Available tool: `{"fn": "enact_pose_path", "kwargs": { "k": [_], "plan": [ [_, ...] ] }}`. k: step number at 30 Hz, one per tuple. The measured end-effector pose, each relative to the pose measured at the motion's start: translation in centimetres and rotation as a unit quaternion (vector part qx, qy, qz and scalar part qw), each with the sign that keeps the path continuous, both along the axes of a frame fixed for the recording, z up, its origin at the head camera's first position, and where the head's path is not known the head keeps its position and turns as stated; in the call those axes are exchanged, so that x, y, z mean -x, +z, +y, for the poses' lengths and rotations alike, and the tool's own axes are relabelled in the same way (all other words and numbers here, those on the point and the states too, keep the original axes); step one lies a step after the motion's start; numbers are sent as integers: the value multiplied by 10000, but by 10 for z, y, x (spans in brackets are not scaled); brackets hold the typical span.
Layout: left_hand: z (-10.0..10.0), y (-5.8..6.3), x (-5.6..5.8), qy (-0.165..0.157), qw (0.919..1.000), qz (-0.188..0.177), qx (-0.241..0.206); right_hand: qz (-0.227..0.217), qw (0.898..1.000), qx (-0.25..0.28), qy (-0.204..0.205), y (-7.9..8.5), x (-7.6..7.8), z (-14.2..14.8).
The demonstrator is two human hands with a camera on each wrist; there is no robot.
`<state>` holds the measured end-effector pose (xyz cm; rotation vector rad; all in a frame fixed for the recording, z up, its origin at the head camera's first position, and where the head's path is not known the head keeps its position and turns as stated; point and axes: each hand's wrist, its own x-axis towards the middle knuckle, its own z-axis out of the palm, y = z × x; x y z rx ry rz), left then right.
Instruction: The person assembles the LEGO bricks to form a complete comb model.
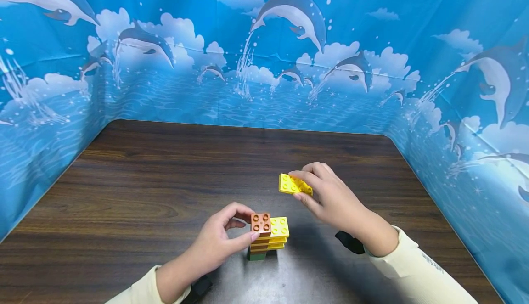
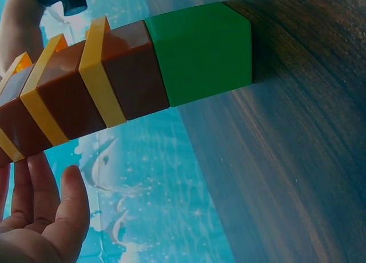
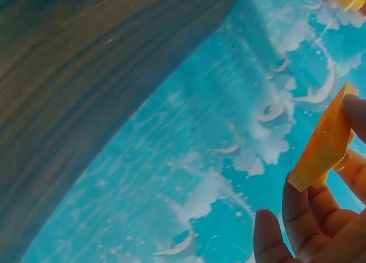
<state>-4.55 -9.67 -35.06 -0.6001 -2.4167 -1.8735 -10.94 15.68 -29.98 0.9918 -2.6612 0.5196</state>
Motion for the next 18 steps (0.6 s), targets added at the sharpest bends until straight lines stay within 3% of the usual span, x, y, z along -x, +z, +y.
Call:
{"fn": "enact_pose_path", "kwargs": {
  "k": [18],
  "plan": [
    [0,0,-1,45,9998,122,153,68,9967,-24,806,5,-29,-13]
  ]
}}
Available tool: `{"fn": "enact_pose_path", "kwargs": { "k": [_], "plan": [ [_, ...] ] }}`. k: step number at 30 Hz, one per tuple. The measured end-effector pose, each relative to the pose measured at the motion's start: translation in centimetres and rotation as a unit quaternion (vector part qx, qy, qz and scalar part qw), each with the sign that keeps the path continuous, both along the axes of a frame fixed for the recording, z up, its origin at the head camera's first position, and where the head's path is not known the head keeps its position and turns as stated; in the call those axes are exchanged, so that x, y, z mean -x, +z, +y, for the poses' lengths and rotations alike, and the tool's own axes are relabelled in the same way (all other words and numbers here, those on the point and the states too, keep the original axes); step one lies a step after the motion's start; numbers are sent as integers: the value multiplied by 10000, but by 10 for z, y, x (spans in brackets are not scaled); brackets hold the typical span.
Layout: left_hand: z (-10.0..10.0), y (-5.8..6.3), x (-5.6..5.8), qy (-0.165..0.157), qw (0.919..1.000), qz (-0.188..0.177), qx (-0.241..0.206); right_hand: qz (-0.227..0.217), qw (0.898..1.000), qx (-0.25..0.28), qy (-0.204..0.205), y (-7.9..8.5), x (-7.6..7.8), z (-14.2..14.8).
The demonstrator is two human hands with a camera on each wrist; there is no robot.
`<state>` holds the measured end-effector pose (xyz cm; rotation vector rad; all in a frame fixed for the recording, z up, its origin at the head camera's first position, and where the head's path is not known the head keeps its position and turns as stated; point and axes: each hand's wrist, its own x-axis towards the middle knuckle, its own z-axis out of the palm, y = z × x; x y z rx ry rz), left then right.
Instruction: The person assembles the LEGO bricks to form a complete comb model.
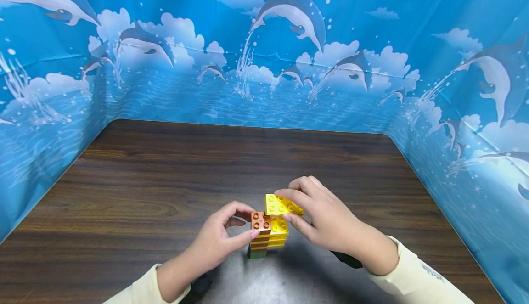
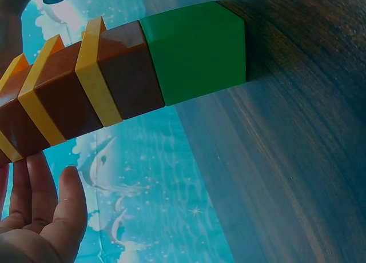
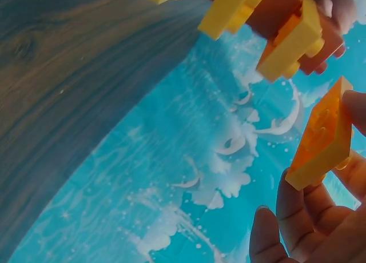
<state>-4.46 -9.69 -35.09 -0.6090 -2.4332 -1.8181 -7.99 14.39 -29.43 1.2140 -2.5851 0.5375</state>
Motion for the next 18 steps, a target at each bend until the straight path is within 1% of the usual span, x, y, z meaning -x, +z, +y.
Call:
{"fn": "enact_pose_path", "kwargs": {
  "k": [7,14,18],
  "plan": [
    [-1,-1,0,-23,10000,34,-39,26,9995,-27,315,-1,-5,-5],
    [-1,-1,0,-37,10000,27,-25,-192,9990,-226,349,1,-7,-11],
    [-2,-1,0,-38,10000,-15,-17,-184,9988,-305,333,1,-8,-14]
  ]
}}
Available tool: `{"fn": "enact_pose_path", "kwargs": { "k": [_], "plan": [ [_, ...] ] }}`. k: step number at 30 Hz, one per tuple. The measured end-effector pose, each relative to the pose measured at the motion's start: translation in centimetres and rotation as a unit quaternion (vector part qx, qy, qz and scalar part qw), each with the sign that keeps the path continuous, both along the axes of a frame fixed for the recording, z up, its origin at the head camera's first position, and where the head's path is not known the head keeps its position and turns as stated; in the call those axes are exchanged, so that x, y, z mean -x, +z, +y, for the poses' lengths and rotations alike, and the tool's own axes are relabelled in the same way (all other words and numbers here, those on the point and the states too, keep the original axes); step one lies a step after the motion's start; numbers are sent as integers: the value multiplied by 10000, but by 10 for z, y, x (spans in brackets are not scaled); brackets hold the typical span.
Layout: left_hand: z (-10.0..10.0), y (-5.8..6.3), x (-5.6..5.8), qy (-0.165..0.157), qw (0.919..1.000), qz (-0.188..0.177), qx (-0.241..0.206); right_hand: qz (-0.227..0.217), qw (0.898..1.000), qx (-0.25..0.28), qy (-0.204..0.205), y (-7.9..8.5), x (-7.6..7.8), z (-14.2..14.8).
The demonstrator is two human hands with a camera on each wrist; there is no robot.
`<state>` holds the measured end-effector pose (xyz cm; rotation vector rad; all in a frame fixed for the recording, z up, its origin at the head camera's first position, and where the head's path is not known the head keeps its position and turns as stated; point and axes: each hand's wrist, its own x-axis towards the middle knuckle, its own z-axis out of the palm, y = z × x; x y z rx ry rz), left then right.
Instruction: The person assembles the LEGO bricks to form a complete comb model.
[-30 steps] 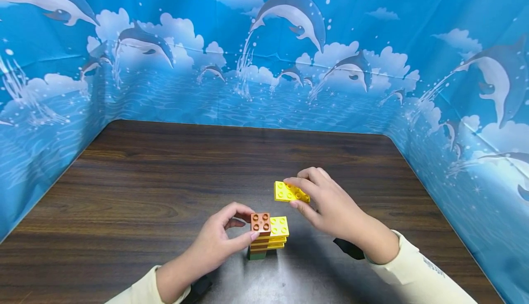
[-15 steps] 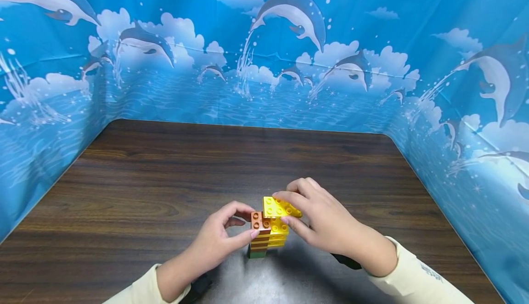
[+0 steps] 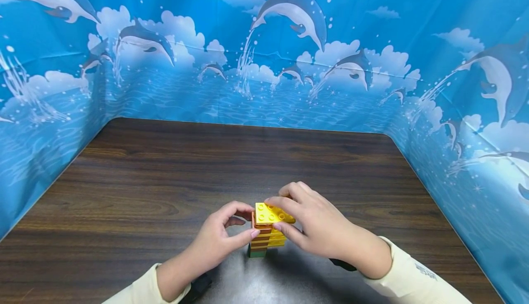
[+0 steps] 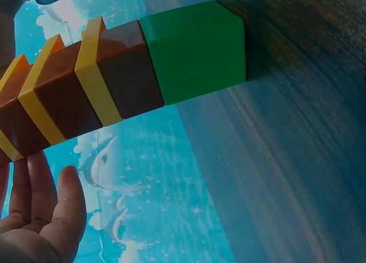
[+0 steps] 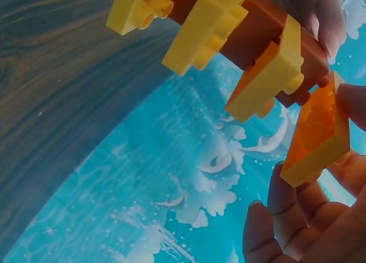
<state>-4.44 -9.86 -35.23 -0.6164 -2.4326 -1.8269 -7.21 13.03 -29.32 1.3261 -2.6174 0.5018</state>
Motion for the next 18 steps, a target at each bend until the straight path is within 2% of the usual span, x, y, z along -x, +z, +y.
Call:
{"fn": "enact_pose_path", "kwargs": {
  "k": [18],
  "plan": [
    [-1,-1,1,-116,9998,170,-77,418,9987,-207,203,3,-1,-8]
  ]
}}
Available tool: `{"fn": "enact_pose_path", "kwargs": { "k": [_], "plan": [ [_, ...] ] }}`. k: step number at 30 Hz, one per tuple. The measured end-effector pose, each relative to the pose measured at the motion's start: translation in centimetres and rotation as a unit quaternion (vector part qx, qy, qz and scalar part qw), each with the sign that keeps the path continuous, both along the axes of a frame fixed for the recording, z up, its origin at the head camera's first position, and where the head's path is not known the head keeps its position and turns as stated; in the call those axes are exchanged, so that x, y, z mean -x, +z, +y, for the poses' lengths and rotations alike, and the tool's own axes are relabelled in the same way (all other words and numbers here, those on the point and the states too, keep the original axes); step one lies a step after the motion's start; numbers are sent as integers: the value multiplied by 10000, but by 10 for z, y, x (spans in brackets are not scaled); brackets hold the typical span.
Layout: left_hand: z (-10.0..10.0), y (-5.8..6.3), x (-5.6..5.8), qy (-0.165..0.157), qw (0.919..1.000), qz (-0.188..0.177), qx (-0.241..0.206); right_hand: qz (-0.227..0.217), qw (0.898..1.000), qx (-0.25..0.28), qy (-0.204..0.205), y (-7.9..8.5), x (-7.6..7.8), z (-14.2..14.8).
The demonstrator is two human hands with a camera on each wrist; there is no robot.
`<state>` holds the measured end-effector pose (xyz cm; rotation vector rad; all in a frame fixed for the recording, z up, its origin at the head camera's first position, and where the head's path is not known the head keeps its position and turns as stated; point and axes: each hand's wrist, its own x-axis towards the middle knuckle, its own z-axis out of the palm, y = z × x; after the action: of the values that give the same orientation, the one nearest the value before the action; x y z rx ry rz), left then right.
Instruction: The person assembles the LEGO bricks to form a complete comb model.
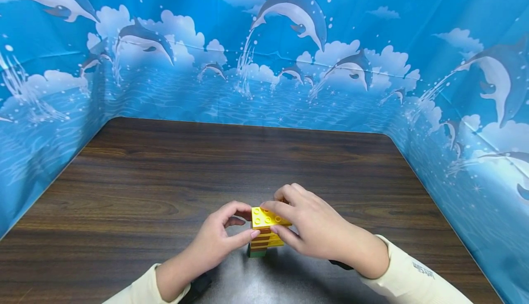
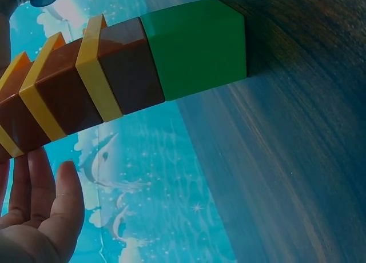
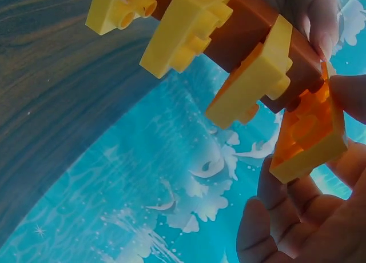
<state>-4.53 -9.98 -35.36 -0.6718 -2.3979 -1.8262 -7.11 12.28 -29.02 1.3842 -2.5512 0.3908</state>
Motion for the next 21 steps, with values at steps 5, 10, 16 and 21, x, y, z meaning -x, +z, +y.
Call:
{"fn": "enact_pose_path", "kwargs": {
  "k": [5,10,16,21],
  "plan": [
    [-2,0,1,-57,9999,135,34,48,10000,7,-1,-1,0,0],
    [-3,1,1,-106,9999,91,81,68,10000,-32,-24,-2,-1,0],
    [-3,2,1,-109,9998,130,43,54,9999,-138,-73,-3,-1,0],
    [-1,5,0,-45,9998,181,-12,-117,9999,-19,-64,-4,-1,1]
  ]
}}
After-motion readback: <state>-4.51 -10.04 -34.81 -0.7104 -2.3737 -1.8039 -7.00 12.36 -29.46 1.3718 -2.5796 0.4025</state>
